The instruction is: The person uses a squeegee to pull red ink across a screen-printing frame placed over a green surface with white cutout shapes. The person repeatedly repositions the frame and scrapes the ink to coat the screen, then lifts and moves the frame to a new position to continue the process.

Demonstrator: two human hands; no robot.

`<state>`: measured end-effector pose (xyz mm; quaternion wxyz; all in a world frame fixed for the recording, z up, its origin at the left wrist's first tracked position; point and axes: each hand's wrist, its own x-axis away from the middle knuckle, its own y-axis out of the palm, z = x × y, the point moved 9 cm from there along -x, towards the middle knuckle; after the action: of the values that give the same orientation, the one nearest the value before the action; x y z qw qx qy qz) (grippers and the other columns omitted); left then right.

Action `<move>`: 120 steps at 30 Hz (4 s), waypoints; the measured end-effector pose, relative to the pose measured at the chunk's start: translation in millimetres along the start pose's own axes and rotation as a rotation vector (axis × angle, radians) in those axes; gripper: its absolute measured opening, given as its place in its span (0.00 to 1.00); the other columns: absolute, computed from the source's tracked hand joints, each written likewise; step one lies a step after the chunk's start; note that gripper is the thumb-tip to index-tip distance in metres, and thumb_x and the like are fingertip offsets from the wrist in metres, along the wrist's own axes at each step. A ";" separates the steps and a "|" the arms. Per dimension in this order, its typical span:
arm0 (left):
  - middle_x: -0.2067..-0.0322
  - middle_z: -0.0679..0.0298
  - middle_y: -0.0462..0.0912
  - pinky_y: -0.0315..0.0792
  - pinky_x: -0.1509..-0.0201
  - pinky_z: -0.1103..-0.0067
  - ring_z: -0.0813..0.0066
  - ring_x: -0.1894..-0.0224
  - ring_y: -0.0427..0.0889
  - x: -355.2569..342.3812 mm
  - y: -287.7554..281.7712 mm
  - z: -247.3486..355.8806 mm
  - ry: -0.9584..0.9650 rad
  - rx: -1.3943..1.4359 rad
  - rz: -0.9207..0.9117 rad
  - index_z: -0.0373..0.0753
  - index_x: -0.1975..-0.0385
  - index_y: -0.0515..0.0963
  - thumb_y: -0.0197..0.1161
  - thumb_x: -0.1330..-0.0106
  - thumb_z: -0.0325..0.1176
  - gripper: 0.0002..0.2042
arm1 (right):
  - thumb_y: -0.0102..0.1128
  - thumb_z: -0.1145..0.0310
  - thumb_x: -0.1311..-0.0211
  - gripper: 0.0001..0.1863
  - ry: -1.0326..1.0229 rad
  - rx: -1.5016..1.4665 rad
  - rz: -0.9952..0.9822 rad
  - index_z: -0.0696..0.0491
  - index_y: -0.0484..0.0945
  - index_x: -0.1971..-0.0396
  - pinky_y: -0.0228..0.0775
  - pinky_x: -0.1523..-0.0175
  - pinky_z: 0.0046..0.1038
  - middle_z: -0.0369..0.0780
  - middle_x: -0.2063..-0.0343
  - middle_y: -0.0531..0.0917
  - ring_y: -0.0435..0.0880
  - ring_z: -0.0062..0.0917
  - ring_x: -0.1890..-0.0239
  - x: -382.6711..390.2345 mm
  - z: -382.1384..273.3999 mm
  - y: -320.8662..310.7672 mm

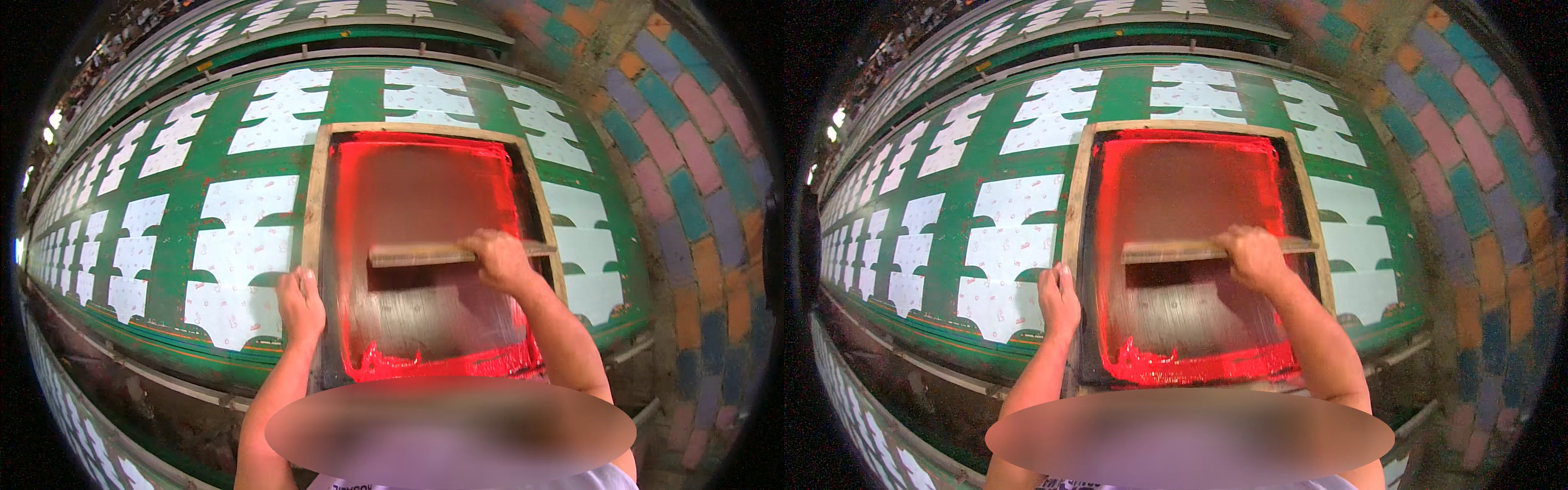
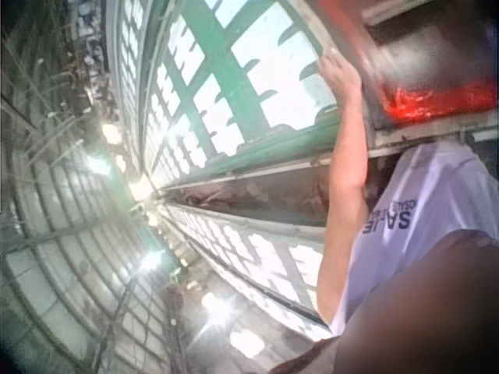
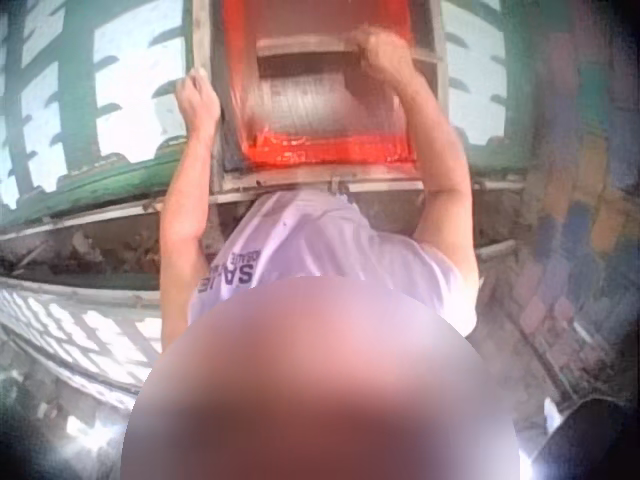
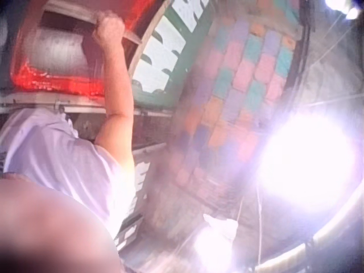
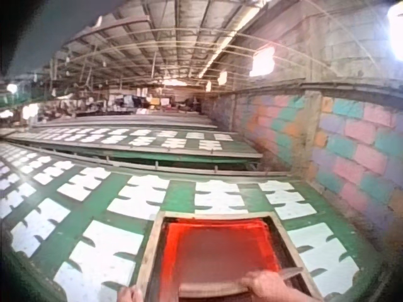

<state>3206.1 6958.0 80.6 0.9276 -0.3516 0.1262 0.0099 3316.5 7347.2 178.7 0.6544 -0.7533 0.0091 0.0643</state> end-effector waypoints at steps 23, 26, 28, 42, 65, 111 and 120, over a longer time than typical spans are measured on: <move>0.50 0.45 0.84 0.77 0.36 0.59 0.44 0.45 0.84 1.6 -2.1 9.7 -0.042 -0.085 0.027 0.27 0.42 0.82 0.66 0.21 0.35 0.17 | 0.67 0.70 0.37 0.18 0.066 0.173 -0.034 0.50 0.92 0.48 0.84 0.40 0.54 0.53 0.53 0.92 0.92 0.52 0.47 -242.2 188.8 41.5; 0.52 0.45 0.84 0.77 0.36 0.59 0.44 0.45 0.84 0.1 0.3 5.3 -0.046 -0.129 0.043 0.29 0.42 0.83 0.66 0.20 0.35 0.16 | 0.70 0.65 0.40 0.17 0.088 0.033 -0.162 0.51 0.93 0.53 0.85 0.39 0.53 0.54 0.54 0.93 0.93 0.52 0.47 -218.9 179.9 38.0; 0.52 0.47 0.85 0.77 0.37 0.59 0.45 0.46 0.84 0.0 3.9 -1.1 -0.089 -0.076 0.045 0.29 0.42 0.83 0.68 0.22 0.35 0.17 | 0.70 0.64 0.41 0.16 0.056 0.054 -0.170 0.50 0.93 0.54 0.85 0.40 0.54 0.53 0.56 0.93 0.93 0.51 0.49 -189.5 160.3 38.8; 0.40 0.39 0.83 0.76 0.29 0.53 0.38 0.35 0.81 2.9 5.7 -2.9 -0.144 -0.259 -0.119 0.26 0.38 0.82 0.72 0.24 0.51 0.30 | 0.70 0.66 0.48 0.18 0.017 0.034 -0.354 0.45 0.93 0.54 0.87 0.51 0.50 0.47 0.62 0.93 0.94 0.47 0.56 103.8 -54.0 36.7; 0.43 0.38 0.86 0.78 0.33 0.47 0.34 0.39 0.85 4.9 2.0 9.8 -0.194 -0.531 0.010 0.29 0.43 0.85 0.69 0.26 0.57 0.31 | 0.75 0.50 0.32 0.25 -0.056 -0.471 0.149 0.55 0.91 0.47 0.78 0.31 0.47 0.48 0.46 0.90 0.87 0.48 0.40 278.4 -27.6 -6.3; 0.61 0.55 0.88 0.81 0.47 0.65 0.61 0.59 0.87 67.8 178.8 175.2 -0.236 0.110 -0.015 0.30 0.61 0.83 0.86 0.46 0.27 0.18 | 0.81 0.75 0.49 0.35 0.859 -0.439 0.485 0.52 0.87 0.35 0.81 0.31 0.42 0.52 0.41 0.90 0.89 0.48 0.37 409.5 425.3 -58.2; 0.47 0.44 0.85 0.80 0.35 0.60 0.46 0.43 0.87 151.1 263.3 300.6 -0.239 -0.167 0.019 0.25 0.46 0.82 0.89 0.48 0.41 0.34 | 0.75 0.86 0.50 0.37 0.845 -0.633 0.584 0.60 0.83 0.33 0.77 0.26 0.41 0.51 0.38 0.89 0.88 0.44 0.34 498.0 557.4 -59.3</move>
<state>3392.4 7342.4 89.8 0.9034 -0.4226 0.0171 0.0709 3768.8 7941.0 107.6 0.2932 -0.8382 0.4554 -0.0640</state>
